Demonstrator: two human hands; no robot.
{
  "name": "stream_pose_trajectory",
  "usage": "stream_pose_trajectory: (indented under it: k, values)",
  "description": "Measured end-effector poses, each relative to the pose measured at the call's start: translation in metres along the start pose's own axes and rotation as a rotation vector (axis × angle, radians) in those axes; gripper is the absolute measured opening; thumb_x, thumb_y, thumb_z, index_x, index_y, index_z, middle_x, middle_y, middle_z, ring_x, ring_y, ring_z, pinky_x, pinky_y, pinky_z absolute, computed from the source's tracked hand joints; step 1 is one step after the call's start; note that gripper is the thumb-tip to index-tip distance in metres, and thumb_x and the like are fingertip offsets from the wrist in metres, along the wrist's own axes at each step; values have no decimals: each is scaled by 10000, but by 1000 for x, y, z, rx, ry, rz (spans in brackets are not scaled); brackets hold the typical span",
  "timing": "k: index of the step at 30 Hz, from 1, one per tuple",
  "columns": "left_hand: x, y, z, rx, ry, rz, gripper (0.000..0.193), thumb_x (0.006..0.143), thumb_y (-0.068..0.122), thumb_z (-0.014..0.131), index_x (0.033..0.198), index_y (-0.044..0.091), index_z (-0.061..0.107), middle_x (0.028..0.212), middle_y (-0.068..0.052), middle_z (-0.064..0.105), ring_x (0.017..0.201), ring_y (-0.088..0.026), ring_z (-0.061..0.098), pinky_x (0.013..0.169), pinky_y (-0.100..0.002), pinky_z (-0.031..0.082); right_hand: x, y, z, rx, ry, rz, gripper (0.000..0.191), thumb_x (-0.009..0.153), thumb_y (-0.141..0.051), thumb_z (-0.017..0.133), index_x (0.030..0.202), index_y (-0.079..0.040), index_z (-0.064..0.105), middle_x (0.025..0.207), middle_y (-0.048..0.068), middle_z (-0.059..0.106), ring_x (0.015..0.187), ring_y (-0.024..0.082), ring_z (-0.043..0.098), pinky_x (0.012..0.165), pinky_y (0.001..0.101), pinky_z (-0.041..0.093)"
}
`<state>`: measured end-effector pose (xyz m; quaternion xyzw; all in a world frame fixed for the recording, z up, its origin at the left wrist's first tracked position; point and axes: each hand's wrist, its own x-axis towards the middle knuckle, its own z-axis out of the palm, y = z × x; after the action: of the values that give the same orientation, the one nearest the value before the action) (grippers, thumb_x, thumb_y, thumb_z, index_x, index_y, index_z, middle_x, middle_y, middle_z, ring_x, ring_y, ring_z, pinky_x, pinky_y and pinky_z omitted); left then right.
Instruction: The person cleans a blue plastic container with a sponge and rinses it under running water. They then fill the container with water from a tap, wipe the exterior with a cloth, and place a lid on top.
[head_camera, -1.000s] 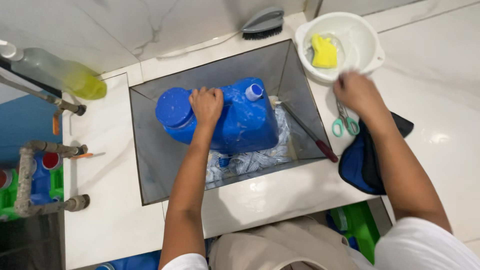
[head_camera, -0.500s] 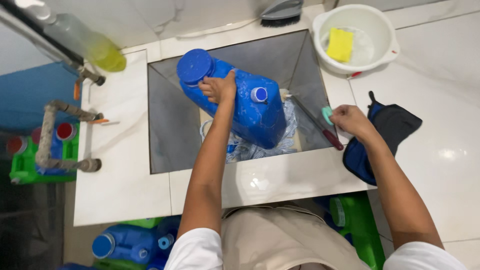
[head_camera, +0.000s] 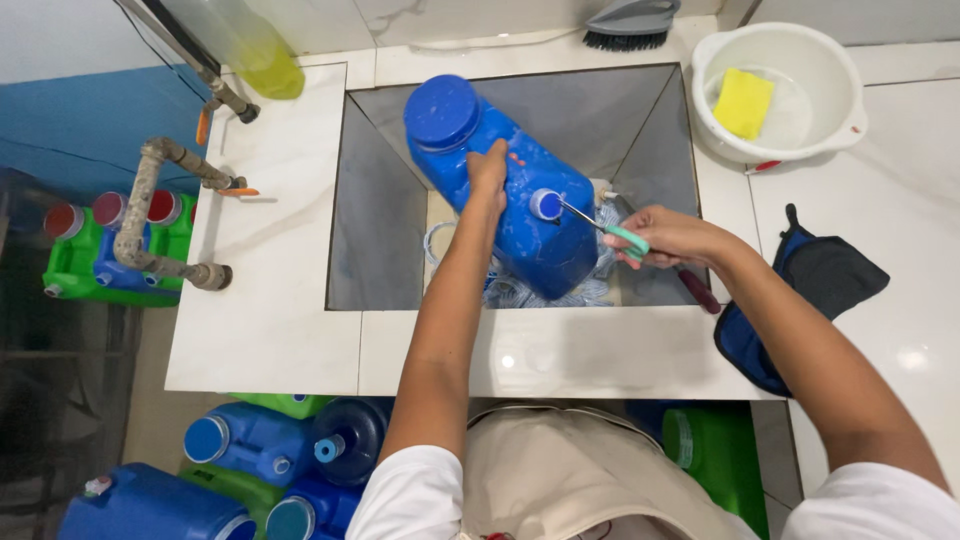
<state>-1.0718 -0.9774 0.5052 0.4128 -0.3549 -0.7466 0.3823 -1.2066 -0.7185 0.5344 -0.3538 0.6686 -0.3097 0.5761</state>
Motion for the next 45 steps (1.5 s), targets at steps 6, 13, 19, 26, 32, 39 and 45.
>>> stream_pose_trajectory:
  k: [6,13,19,26,32,39,45]
  values:
    - [-7,-10,13,94,-3,42,159,826,26,616,920,-79,541,670,-180,629,490,-259,623,442,-397,541,14,36,22,691,-218,50,575,943,-537,628,752,4,608,576,52,550,341,23,302,279,192,201]
    - [-7,-27,27,140,-48,21,200,851,39,608,955,-110,524,674,-183,618,490,-251,630,428,-389,536,15,45,54,1095,-112,58,550,890,-589,598,797,-47,630,608,62,590,315,24,278,278,159,201]
    - [-21,-50,33,152,-60,34,329,866,36,628,1116,-18,421,716,-134,610,515,-223,618,442,-389,552,9,33,39,882,258,-293,477,1002,-487,649,833,-44,595,659,12,599,390,5,349,313,167,249]
    - [-23,-57,45,-46,-34,86,355,897,36,623,1152,-31,386,747,-163,598,549,-257,633,507,-393,561,21,24,47,-107,797,-679,313,905,-65,699,1154,8,522,1059,117,656,861,227,704,727,331,566]
    - [-44,-81,71,-427,46,258,330,917,8,599,1165,33,384,778,-119,576,604,-222,627,617,-398,598,52,16,53,-257,1254,-569,298,881,-45,728,1124,11,565,1015,202,679,892,382,715,794,448,564]
    - [-46,-86,79,-456,142,311,263,965,50,593,1138,13,398,812,-115,581,630,-229,643,653,-398,596,65,4,6,-376,1160,-377,241,855,-133,758,970,13,606,861,220,699,848,436,696,743,488,547]
    - [-33,-78,80,-463,225,212,257,961,68,579,1123,13,388,777,-131,571,615,-238,641,623,-400,584,60,12,20,-433,1024,-629,259,852,-50,720,1077,13,607,951,211,681,910,420,675,791,481,532]
